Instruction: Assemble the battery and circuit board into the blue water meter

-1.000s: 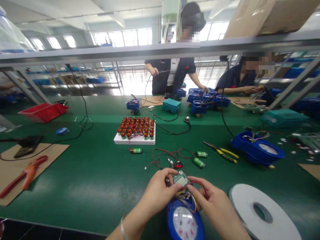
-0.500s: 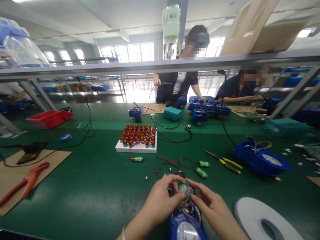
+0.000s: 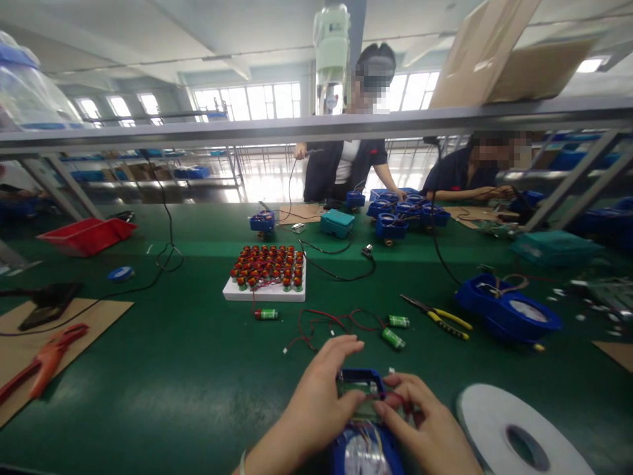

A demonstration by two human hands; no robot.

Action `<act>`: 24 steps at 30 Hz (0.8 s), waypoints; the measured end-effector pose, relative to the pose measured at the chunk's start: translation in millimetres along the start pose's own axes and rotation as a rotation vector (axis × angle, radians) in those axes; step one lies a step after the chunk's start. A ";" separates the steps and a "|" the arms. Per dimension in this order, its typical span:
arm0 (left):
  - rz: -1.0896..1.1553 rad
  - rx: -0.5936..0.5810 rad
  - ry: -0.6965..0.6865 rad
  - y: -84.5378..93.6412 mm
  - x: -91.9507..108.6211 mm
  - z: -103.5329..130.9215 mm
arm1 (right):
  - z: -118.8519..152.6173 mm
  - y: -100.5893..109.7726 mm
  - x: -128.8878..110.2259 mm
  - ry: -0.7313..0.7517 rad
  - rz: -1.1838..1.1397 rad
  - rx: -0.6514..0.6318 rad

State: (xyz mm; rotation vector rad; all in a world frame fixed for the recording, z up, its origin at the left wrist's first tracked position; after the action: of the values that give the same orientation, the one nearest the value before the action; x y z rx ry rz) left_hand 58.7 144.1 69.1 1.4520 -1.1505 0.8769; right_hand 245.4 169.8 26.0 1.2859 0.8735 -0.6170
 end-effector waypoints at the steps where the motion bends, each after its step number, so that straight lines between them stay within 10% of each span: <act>1: 0.007 0.049 0.015 3.3 -3.5 2.5 | 0.3 -0.2 0.5 -0.009 -0.040 0.036; 8: 0.513 0.180 0.430 -0.5 -50.9 57.1 | 9.0 -13.9 7.1 -0.307 -0.505 -0.084; 14: 0.757 0.053 0.510 -18.8 -57.2 75.1 | 10.3 -30.2 14.6 -0.445 -0.720 -0.388; 24: 0.538 0.126 0.328 6.6 -28.9 87.8 | 38.2 4.1 -24.8 0.025 -0.434 -0.367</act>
State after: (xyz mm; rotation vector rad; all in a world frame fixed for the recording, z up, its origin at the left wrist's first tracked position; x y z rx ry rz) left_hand 39.6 64.0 26.8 1.0475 -1.2659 1.5219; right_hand 243.0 131.4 50.7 0.7771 1.2377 -0.7375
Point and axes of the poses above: each hand's wrist, its own z-axis away from the middle knuckle, its own y-axis out of the back of the hand, x = y × z, the point moved 4 cm from there along -z, towards the middle knuckle, and after that the axes turned 5 degrees about -y, right-handed, at the moved point
